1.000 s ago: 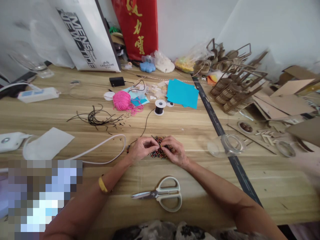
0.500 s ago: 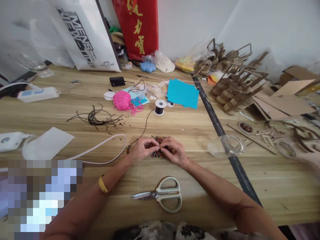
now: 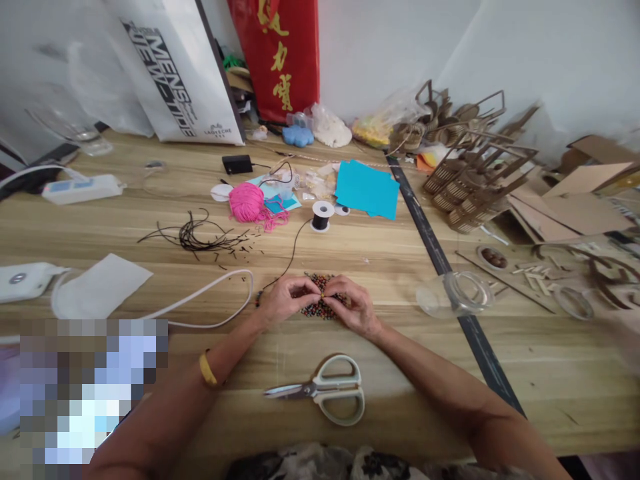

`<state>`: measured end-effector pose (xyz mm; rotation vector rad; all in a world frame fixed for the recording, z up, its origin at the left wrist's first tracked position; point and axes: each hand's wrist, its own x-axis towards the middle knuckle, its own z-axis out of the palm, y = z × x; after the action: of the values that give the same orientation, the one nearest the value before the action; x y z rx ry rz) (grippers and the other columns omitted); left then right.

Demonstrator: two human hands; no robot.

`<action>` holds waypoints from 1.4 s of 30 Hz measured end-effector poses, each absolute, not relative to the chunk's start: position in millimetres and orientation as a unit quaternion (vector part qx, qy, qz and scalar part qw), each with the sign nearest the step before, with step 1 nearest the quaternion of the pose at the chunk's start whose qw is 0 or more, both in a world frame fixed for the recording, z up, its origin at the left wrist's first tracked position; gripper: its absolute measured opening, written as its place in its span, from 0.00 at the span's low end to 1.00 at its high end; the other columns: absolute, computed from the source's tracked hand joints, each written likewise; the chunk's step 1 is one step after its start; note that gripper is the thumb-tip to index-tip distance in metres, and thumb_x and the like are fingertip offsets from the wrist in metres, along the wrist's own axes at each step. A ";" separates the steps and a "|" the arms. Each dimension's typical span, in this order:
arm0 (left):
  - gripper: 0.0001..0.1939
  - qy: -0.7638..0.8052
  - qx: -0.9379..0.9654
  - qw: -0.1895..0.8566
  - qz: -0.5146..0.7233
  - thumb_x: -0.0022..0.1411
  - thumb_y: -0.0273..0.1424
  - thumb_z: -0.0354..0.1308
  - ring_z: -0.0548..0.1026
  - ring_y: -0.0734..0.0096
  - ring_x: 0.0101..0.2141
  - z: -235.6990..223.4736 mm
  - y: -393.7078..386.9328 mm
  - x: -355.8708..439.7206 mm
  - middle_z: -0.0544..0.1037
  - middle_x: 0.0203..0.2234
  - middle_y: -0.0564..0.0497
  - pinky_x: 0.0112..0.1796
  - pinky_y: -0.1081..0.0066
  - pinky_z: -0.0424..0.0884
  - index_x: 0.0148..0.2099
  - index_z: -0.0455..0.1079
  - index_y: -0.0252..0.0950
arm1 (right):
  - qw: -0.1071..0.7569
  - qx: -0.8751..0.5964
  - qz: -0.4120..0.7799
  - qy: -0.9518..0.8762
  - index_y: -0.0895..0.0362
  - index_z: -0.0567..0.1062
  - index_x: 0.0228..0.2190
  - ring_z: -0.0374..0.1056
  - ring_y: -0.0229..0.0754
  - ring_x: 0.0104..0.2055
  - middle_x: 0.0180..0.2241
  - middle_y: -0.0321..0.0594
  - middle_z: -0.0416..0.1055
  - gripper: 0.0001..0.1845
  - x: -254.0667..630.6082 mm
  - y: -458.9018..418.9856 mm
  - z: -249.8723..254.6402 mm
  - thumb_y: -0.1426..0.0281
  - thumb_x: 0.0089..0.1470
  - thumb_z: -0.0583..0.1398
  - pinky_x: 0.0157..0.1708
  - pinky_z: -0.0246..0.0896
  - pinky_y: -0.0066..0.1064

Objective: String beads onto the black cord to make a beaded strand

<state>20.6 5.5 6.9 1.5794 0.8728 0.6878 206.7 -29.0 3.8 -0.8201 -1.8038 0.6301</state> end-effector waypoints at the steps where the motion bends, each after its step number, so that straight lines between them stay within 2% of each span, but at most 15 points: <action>1: 0.09 0.371 0.673 0.569 0.292 0.53 0.34 0.61 0.69 0.75 0.25 7.4 5.5 20.3 0.74 0.24 0.51 0.28 0.76 0.63 0.32 0.74 0.31 | 0.504 -0.340 0.260 -0.750 0.57 0.73 0.32 0.69 0.41 0.34 0.30 0.43 0.72 0.03 207.0 -29.2 4.5 0.70 0.56 0.59 0.37 0.66 0.36; 11: 0.11 0.347 0.639 0.588 0.355 0.55 0.35 0.61 0.74 0.70 0.33 30.6 16.3 9.6 0.78 0.30 0.48 0.38 0.72 0.69 0.34 0.73 0.31 | 0.477 -0.302 0.284 -0.775 0.57 0.72 0.34 0.69 0.41 0.37 0.31 0.42 0.73 0.02 200.6 -36.8 16.9 0.74 0.57 0.58 0.39 0.66 0.37; 17: 0.12 0.338 0.632 0.577 0.391 0.59 0.35 0.57 0.74 0.72 0.31 58.6 15.3 -1.5 0.78 0.27 0.49 0.36 0.72 0.70 0.35 0.73 0.30 | 0.448 -0.281 0.279 -0.801 0.57 0.71 0.35 0.68 0.40 0.38 0.33 0.43 0.71 0.04 195.2 -42.7 32.7 0.74 0.58 0.56 0.40 0.66 0.37; 23: 0.15 0.319 0.675 0.612 0.260 0.62 0.36 0.53 0.74 0.70 0.31 58.7 14.5 2.1 0.79 0.28 0.48 0.36 0.72 0.70 0.35 0.74 0.29 | 0.434 -0.314 0.242 -0.809 0.56 0.73 0.35 0.66 0.41 0.40 0.36 0.43 0.68 0.04 198.1 -42.6 34.4 0.73 0.58 0.57 0.39 0.65 0.35; 27: 0.16 0.324 0.675 0.627 0.217 0.61 0.38 0.54 0.72 0.72 0.28 50.0 9.3 8.2 0.77 0.25 0.49 0.32 0.73 0.67 0.31 0.72 0.29 | 0.431 -0.343 0.240 -0.799 0.56 0.73 0.35 0.65 0.41 0.40 0.36 0.42 0.67 0.04 201.4 -40.4 30.1 0.73 0.58 0.58 0.39 0.65 0.33; 32: 0.13 0.350 0.596 0.683 0.237 0.56 0.37 0.59 0.72 0.73 0.27 38.3 -2.3 10.9 0.78 0.24 0.49 0.33 0.73 0.67 0.32 0.72 0.30 | 0.423 -0.349 0.247 -0.799 0.56 0.72 0.36 0.66 0.41 0.42 0.37 0.43 0.67 0.03 204.4 -36.1 28.1 0.72 0.58 0.58 0.41 0.65 0.34; 36: 0.11 0.396 0.553 0.681 0.269 0.51 0.36 0.63 0.72 0.75 0.27 27.8 -7.5 9.7 0.77 0.23 0.51 0.34 0.74 0.67 0.31 0.72 0.31 | 0.414 -0.352 0.254 -0.800 0.57 0.72 0.35 0.66 0.42 0.43 0.35 0.44 0.68 0.03 206.6 -33.2 27.3 0.72 0.58 0.58 0.41 0.65 0.35; 42: 0.12 0.424 0.540 0.676 0.267 0.46 0.34 0.66 0.70 0.77 0.24 25.3 -8.9 9.1 0.76 0.21 0.53 0.29 0.75 0.65 0.30 0.73 0.31 | 0.396 -0.344 0.267 -0.809 0.57 0.72 0.35 0.66 0.42 0.42 0.35 0.44 0.69 0.04 207.1 -32.7 24.4 0.71 0.59 0.57 0.41 0.65 0.36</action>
<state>9.1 -8.9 25.3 1.2147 0.9526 0.5999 207.1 -32.7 24.4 -0.8715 -2.0502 0.6769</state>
